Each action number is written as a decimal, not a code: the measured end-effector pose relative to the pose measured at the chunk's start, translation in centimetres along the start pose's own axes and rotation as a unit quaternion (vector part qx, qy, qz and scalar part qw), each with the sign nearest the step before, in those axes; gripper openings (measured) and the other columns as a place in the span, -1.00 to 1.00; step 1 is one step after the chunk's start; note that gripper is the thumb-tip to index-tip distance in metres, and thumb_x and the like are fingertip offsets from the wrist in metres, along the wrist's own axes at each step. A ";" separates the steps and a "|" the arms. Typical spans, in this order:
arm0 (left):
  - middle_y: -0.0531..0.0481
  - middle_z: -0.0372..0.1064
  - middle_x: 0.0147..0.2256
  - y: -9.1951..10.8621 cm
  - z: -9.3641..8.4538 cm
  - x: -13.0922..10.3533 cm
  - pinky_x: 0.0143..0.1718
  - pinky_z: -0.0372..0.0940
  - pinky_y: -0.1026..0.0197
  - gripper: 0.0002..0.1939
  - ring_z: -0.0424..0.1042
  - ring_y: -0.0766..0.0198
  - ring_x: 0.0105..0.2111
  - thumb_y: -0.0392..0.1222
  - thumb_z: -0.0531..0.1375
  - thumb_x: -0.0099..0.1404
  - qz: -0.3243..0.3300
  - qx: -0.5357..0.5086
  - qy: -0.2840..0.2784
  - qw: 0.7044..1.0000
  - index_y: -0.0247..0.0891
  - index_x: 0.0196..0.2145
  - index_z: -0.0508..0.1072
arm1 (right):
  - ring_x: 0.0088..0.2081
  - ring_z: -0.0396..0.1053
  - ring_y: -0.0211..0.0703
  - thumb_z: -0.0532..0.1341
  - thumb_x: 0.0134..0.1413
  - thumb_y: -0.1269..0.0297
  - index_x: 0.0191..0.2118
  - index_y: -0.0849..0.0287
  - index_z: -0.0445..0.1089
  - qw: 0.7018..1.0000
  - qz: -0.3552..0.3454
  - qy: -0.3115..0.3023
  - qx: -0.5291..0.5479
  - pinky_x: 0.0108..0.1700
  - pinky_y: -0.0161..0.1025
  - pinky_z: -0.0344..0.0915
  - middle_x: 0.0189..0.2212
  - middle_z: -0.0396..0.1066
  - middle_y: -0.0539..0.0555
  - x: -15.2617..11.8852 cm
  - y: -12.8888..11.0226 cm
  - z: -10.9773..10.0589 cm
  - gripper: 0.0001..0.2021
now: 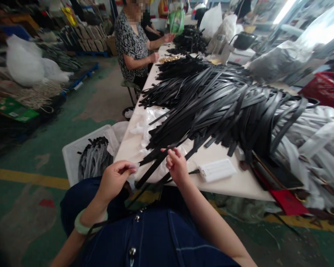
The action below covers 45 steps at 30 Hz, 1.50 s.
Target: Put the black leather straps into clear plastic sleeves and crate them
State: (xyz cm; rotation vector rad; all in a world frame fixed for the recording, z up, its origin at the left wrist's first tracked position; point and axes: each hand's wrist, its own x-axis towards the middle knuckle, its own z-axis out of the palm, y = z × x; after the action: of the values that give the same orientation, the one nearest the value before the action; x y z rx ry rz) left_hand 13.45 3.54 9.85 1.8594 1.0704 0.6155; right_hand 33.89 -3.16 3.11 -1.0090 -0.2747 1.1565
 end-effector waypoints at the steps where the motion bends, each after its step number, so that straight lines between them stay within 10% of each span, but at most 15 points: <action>1: -0.06 0.55 -0.34 -0.1 -0.1 0.0 -0.22 0.33 0.22 -0.89 0.50 0.18 -0.30 -0.21 0.25 0.17 0.000 0.008 0.002 1.000 -0.27 -0.37 0.57 | -0.68 -0.01 -0.50 0.41 -0.16 0.10 -0.28 0.19 0.34 0.998 0.021 -0.030 -0.054 -0.71 -0.48 0.00 -0.40 0.49 0.00 -0.2 0.8 0.1 -0.63; 4: -0.06 0.56 -0.34 -0.4 -0.3 0.0 -0.24 0.34 0.22 -0.88 0.50 0.19 -0.32 -0.19 0.26 0.16 -0.007 0.027 0.013 1.000 -0.27 -0.36 0.57 | -0.67 0.13 -0.43 0.41 -0.15 0.08 -0.38 0.26 0.39 0.981 0.081 -0.090 -0.153 -0.65 -0.44 0.16 -0.54 0.44 0.00 -0.4 2.3 0.9 -0.65; 8: -0.04 0.54 -0.37 -0.8 -1.0 -0.3 -0.30 0.34 0.24 -0.83 0.48 0.21 -0.37 -0.21 0.29 0.10 -0.035 0.000 0.006 0.999 -0.28 -0.31 0.60 | -0.66 0.09 -0.45 0.34 -0.05 0.02 -0.37 0.18 0.34 0.997 -0.007 -0.035 -0.062 -0.64 -0.45 0.15 -0.50 0.42 -0.03 0.4 0.1 1.9 -0.68; 13: 0.09 0.38 -0.52 -0.3 -1.2 -0.7 -0.47 0.23 0.32 -0.47 0.34 0.36 -0.52 -0.21 0.33 0.03 -0.145 -0.190 -0.177 0.955 -0.35 0.00 0.50 | -0.68 0.02 -0.48 0.35 -0.05 0.05 -0.40 0.17 0.32 0.995 -0.094 0.000 -0.036 -0.68 -0.45 0.05 -0.52 0.40 -0.06 1.0 -2.9 2.2 -0.69; 16: 0.10 0.34 -0.55 -0.2 -0.2 -0.6 -0.52 0.15 0.36 -0.55 0.28 0.41 -0.56 -0.22 0.35 -0.02 -0.180 -0.249 -0.245 0.919 -0.41 -0.13 0.54 | -0.68 0.08 -0.47 0.35 -0.04 0.07 -0.40 0.20 0.34 0.991 -0.113 0.018 -0.061 -0.66 -0.43 0.12 -0.50 0.43 -0.02 0.9 -2.3 2.1 -0.70; 22: 0.07 0.36 -0.60 -1.0 2.0 0.0 -0.56 0.11 0.35 -0.82 0.27 0.37 -0.59 -0.17 0.31 0.01 -0.173 -0.194 -0.178 0.949 -0.36 -0.52 0.46 | -0.68 0.13 -0.47 0.38 -0.09 0.11 -0.40 0.21 0.36 0.991 -0.096 0.052 -0.075 -0.66 -0.44 0.18 -0.48 0.47 -0.01 0.7 -1.7 2.3 -0.71; 29: 0.06 0.37 -0.60 -0.4 1.6 -0.1 -0.58 0.10 0.34 -0.83 0.27 0.34 -0.60 -0.16 0.30 0.03 -0.145 -0.135 -0.166 0.966 -0.33 -0.53 0.48 | -0.56 0.28 -0.39 0.42 -0.13 0.07 -0.33 0.22 0.50 0.982 0.121 -0.132 -0.060 -0.47 -0.40 0.43 -0.55 0.39 -0.05 -1.3 -0.4 2.7 -0.68; 38: 0.03 0.51 -0.48 1.1 -1.1 -1.6 -0.35 0.27 0.29 -0.87 0.45 0.27 -0.43 -0.29 0.23 0.14 0.033 0.058 -0.066 0.996 -0.21 -0.53 0.55 | -0.59 0.32 -0.36 0.43 -0.18 0.01 -0.42 0.20 0.52 0.991 0.044 -0.105 -0.065 -0.50 -0.37 0.44 -0.51 0.47 0.03 -1.8 -0.8 1.9 -0.66; 45: 0.06 0.50 -0.49 1.0 -1.1 -1.7 -0.35 0.25 0.31 -0.90 0.43 0.30 -0.46 -0.28 0.28 0.15 0.042 0.084 -0.050 0.994 -0.22 -0.50 0.55 | -0.55 0.37 -0.33 0.40 -0.07 0.13 -0.33 0.16 0.54 0.995 -0.038 -0.081 -0.052 -0.47 -0.35 0.45 -0.43 0.50 0.03 -3.5 -1.7 2.4 -0.77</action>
State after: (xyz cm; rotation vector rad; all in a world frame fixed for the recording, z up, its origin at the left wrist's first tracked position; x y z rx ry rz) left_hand 12.18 2.30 11.30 2.0672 1.0080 0.4865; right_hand 31.94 -5.00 6.82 -0.9885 -0.5033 1.1660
